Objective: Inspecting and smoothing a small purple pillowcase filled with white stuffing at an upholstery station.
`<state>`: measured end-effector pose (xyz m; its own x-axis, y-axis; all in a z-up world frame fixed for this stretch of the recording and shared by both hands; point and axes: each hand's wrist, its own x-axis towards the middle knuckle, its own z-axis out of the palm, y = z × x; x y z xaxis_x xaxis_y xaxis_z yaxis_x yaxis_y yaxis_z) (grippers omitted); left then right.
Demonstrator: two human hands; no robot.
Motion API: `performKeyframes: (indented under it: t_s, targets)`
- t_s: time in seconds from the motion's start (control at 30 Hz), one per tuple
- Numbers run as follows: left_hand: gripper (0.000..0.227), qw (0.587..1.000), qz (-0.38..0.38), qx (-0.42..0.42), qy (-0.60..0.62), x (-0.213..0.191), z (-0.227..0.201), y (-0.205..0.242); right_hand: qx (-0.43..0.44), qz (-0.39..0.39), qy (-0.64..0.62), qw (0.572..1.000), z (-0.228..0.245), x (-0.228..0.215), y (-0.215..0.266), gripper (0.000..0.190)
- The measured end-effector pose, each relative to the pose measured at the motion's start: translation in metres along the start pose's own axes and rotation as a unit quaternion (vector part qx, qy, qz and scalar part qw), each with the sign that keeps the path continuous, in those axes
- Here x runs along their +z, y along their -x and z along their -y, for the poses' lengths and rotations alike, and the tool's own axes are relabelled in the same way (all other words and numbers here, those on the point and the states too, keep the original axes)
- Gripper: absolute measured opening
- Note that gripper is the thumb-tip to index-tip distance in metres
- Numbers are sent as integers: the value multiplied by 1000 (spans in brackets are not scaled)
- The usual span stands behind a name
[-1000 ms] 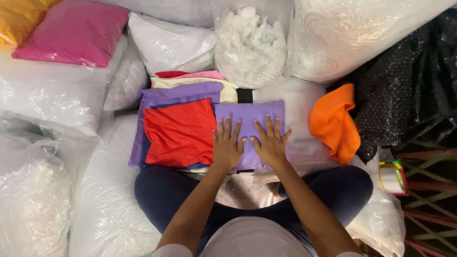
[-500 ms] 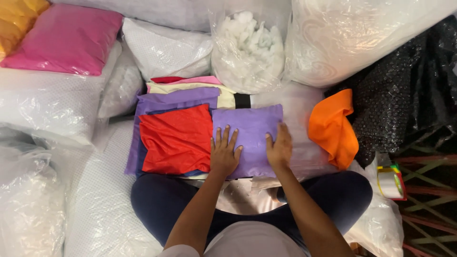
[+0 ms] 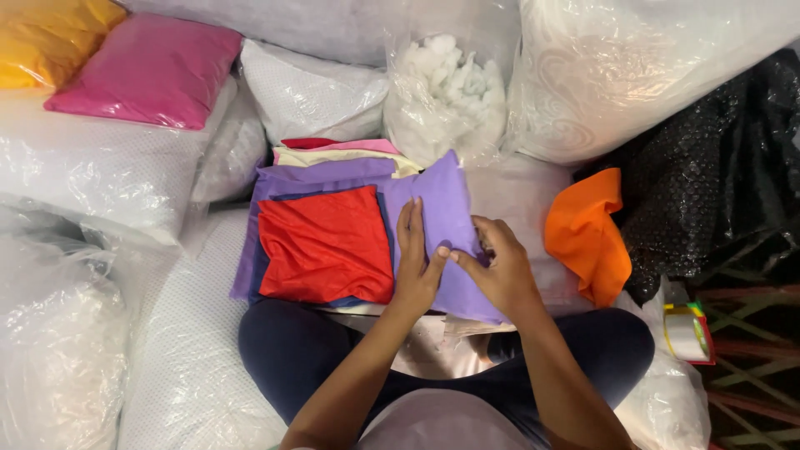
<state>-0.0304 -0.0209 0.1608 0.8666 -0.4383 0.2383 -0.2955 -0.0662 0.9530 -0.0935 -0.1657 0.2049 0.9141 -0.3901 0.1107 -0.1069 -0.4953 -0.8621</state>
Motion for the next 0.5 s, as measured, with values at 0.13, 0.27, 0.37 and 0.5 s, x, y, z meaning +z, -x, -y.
performKeyframes:
  t_s: [0.13,0.27,0.37,0.5]
  targets:
    - [72,997,-22,-42,65,-11,-5,-3,-108,70,17,992,-7,17,7,60]
    - [71,999,-38,-27,1,-14,27,-9,-160,69,71,982,-37,50,11,52]
    - [68,996,-73,-56,7,-13,51,-8,-176,40,32,983,-53,58,4,47]
    - [62,981,-107,-93,132,-22,21,-12,-161,-113,9,980,-53,41,-9,51]
